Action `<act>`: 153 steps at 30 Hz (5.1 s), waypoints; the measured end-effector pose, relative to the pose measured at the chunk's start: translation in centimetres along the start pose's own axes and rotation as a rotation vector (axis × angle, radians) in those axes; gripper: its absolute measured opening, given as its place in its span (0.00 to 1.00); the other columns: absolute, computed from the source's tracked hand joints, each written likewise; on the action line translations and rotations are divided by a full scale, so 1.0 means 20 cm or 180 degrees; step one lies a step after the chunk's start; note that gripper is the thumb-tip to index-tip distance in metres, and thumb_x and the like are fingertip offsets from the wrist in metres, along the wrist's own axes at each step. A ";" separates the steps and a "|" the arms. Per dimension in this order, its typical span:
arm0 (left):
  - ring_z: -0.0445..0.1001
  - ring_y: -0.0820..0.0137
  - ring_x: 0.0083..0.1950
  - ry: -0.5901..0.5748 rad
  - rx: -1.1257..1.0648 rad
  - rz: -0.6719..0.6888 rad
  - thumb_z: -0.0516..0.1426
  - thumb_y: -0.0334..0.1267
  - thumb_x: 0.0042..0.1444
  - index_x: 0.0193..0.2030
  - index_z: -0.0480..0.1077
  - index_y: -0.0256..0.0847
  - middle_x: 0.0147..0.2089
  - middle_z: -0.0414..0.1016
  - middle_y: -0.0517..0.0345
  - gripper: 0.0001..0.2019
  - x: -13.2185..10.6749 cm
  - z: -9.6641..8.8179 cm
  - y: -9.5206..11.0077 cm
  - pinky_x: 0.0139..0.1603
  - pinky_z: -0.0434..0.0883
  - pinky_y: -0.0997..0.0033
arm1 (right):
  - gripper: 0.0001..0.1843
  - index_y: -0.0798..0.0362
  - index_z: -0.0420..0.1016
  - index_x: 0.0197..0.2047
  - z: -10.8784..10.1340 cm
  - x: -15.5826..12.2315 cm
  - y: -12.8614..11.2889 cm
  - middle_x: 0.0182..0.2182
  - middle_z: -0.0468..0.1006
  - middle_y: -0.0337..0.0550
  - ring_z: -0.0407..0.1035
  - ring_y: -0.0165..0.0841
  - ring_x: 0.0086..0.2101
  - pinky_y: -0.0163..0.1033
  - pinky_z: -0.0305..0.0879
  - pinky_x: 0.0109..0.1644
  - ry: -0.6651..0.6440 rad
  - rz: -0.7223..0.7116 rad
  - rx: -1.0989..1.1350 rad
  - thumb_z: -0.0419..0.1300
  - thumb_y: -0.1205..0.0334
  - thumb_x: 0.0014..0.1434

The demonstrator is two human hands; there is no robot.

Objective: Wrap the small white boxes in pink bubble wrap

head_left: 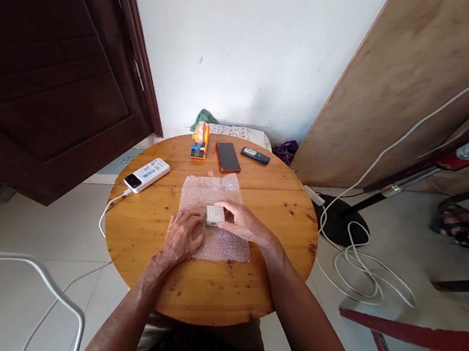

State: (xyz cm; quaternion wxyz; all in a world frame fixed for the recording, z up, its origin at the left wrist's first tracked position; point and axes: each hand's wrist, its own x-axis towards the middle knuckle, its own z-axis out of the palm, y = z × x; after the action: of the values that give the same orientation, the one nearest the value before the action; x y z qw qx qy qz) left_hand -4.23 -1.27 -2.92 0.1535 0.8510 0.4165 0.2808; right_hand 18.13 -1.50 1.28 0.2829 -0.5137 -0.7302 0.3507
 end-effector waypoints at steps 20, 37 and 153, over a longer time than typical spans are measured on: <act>0.71 0.58 0.48 -0.0681 0.0996 0.0264 0.58 0.27 0.55 0.35 0.71 0.43 0.41 0.74 0.52 0.06 -0.19 -0.12 0.25 0.63 0.62 0.48 | 0.24 0.47 0.73 0.55 0.01 0.00 0.00 0.50 0.79 0.45 0.72 0.41 0.49 0.46 0.65 0.54 0.0171 -0.0215 -0.0356 0.64 0.68 0.54; 0.74 0.61 0.45 -0.0104 0.0510 0.0119 0.54 0.24 0.53 0.31 0.71 0.41 0.40 0.78 0.52 0.09 -0.06 -0.16 0.24 0.49 0.71 0.60 | 0.18 0.44 0.72 0.52 -0.08 -0.05 -0.08 0.52 0.74 0.44 0.69 0.41 0.53 0.48 0.63 0.59 0.0452 -0.0462 0.0002 0.64 0.61 0.57; 0.64 0.77 0.18 0.0199 -0.2396 -0.3046 0.56 0.34 0.45 0.29 0.68 0.37 0.20 0.68 0.67 0.04 0.12 -0.22 0.14 0.16 0.59 0.79 | 0.09 0.47 0.76 0.48 0.10 -0.07 -0.21 0.43 0.75 0.47 0.67 0.41 0.42 0.45 0.58 0.46 0.0269 -0.0837 -0.2390 0.59 0.63 0.66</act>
State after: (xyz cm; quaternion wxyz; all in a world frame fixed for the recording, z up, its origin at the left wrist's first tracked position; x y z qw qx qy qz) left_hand -3.98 -0.98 2.72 0.5406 0.4480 0.6292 0.3335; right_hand 14.58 -4.22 3.42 0.1477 -0.4974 -0.8548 -0.0013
